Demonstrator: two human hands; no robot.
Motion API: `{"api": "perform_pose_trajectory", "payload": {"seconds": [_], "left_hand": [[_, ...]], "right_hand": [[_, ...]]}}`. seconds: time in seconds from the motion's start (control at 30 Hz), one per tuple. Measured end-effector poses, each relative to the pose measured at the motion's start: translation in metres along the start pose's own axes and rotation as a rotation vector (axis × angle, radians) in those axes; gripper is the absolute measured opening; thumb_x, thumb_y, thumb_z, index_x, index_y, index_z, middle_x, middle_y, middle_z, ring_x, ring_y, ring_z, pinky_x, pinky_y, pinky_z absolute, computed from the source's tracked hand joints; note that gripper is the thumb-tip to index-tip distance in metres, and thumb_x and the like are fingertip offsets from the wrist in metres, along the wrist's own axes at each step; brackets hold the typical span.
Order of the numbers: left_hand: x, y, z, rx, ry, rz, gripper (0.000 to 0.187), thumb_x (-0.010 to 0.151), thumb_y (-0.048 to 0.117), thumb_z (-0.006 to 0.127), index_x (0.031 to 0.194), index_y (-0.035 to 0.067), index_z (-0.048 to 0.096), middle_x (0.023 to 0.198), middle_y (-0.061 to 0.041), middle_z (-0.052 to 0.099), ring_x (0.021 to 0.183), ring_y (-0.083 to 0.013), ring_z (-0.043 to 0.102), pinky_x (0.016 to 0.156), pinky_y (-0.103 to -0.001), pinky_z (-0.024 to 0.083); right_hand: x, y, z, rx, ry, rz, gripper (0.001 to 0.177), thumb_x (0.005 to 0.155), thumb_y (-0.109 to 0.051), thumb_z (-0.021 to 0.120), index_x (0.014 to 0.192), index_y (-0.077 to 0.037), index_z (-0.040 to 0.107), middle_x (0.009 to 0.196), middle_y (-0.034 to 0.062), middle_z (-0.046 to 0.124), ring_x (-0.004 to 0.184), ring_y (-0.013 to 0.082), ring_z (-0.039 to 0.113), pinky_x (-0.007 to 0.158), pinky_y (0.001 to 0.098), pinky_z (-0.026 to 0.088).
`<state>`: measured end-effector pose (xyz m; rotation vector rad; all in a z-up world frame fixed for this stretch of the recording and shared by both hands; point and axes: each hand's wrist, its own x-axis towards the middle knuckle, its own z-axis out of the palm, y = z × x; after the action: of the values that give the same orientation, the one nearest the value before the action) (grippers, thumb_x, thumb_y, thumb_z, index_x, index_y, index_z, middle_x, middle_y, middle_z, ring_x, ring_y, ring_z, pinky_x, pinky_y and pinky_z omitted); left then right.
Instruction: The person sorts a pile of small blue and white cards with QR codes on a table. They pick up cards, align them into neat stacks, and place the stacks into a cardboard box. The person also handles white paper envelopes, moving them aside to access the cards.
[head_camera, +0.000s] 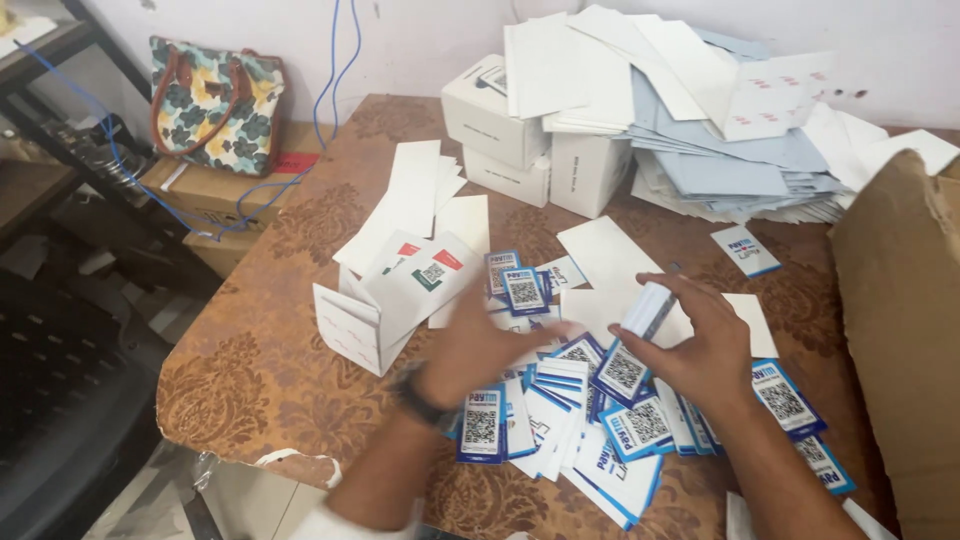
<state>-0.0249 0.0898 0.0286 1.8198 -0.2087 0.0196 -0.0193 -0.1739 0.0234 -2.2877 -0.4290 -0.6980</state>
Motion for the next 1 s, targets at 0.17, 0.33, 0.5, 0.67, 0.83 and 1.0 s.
{"api": "perform_pose_trajectory", "payload": {"seconds": [0.17,0.33,0.5,0.67,0.83,1.0], "left_hand": [[-0.024,-0.023,-0.118,0.783,0.651,0.076,0.136,0.053,0.045,0.103,0.149,-0.011,0.024,0.147,-0.035,0.042,0.138,-0.0449,0.041,0.112,-0.05,0.036],[-0.03,-0.063,-0.124,0.478,0.558,-0.039,0.121,0.056,0.049,0.093,0.148,-0.004,0.036,0.147,-0.027,0.046,0.14,-0.0376,0.047,0.115,-0.045,0.043],[-0.042,-0.072,-0.097,0.757,0.586,0.059,0.126,0.055,0.037,0.098,0.151,-0.005,0.028,0.139,-0.03,0.038,0.129,-0.0471,0.042,0.108,-0.053,0.04],[-0.04,-0.065,-0.1,0.67,0.696,0.102,0.101,0.063,0.02,0.089,0.146,0.0,0.037,0.134,-0.026,0.043,0.125,-0.0439,0.049,0.107,-0.05,0.044],[-0.039,-0.052,-0.147,0.43,0.867,0.275,0.089,0.066,0.011,0.085,0.142,0.002,0.04,0.134,-0.019,0.043,0.127,-0.0343,0.049,0.111,-0.045,0.042],[-0.051,-0.048,-0.19,0.439,0.926,0.472,0.081,0.076,0.005,0.081,0.145,0.0,0.038,0.142,-0.018,0.04,0.137,-0.0327,0.045,0.123,-0.044,0.037]], "right_hand": [[0.002,-0.007,-0.002,0.024,0.017,0.101,0.061,0.066,-0.036,0.092,0.12,-0.014,0.072,0.115,0.0121,0.074,0.108,0.0274,0.071,0.093,0.0392,0.055],[-0.002,-0.011,0.002,0.007,-0.005,-0.014,0.061,0.066,-0.038,0.091,0.119,-0.014,0.072,0.11,0.0111,0.076,0.103,0.0273,0.072,0.091,0.039,0.056],[-0.004,-0.008,0.002,0.019,-0.028,0.106,0.062,0.066,-0.038,0.091,0.121,-0.015,0.072,0.105,0.0114,0.076,0.094,0.0256,0.075,0.083,0.0371,0.058],[-0.003,-0.008,-0.001,0.088,-0.037,0.245,0.061,0.067,-0.037,0.091,0.121,-0.016,0.073,0.104,0.0098,0.077,0.089,0.0211,0.077,0.079,0.0339,0.059],[-0.001,-0.002,-0.008,0.102,0.021,0.233,0.06,0.071,-0.037,0.091,0.123,-0.013,0.073,0.103,0.0087,0.078,0.09,0.0187,0.077,0.08,0.0321,0.059],[0.0,0.003,-0.011,0.087,0.027,0.295,0.063,0.07,-0.037,0.091,0.124,-0.01,0.072,0.102,0.0089,0.077,0.086,0.0186,0.076,0.077,0.0315,0.058]]}}
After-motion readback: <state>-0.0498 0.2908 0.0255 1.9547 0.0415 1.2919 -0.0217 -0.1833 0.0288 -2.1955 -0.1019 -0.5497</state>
